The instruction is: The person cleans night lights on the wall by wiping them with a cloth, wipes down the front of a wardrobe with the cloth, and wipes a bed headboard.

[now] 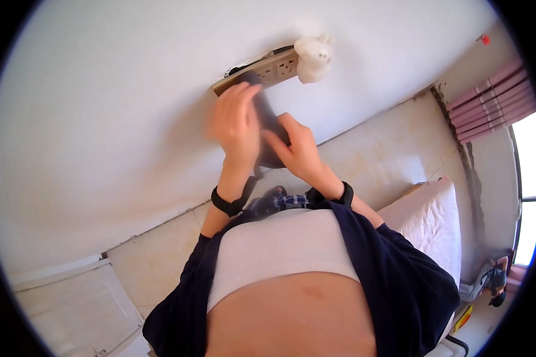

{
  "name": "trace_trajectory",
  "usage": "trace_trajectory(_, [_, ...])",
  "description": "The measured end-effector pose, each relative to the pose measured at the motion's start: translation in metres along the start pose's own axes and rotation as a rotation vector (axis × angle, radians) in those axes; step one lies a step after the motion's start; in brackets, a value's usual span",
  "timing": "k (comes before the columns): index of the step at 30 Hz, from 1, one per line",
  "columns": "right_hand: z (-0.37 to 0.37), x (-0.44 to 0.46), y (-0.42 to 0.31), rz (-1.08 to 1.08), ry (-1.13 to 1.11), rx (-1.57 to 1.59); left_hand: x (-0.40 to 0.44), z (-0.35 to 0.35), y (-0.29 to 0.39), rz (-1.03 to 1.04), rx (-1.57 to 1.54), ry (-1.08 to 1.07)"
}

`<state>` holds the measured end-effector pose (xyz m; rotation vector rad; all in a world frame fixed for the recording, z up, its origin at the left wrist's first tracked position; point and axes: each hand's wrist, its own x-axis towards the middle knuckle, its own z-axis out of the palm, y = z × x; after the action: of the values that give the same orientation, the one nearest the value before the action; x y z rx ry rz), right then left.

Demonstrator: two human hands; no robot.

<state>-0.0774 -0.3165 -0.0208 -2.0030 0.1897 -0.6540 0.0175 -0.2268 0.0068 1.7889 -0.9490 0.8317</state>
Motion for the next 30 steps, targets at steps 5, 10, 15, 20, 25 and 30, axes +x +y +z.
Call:
trace_trajectory(5, [-0.02, -0.009, -0.003, 0.038, -0.026, -0.118, -0.005, 0.008, 0.014, 0.029, -0.194, 0.058])
trace_trajectory(10, [-0.045, -0.017, 0.008, 0.038, -0.136, -0.104, 0.0, -0.005, 0.045, 0.122, -0.418, 0.086])
trace_trajectory(15, [-0.087, -0.023, -0.009, 0.125, -0.2, -0.327, -0.012, 0.025, 0.056, -0.129, -0.449, 0.2])
trace_trajectory(20, [-0.115, -0.031, 0.007, 0.098, -0.248, -0.308, -0.028, 0.04, 0.076, 0.026, -0.332, 0.183])
trace_trajectory(25, [-0.159, -0.032, 0.016, 0.128, -0.314, -0.319, -0.041, 0.075, 0.116, 0.027, -0.309, 0.222])
trace_trajectory(30, [-0.212, -0.044, 0.04, 0.236, -0.384, -0.367, -0.045, 0.109, 0.164, 0.057, -0.26, 0.199])
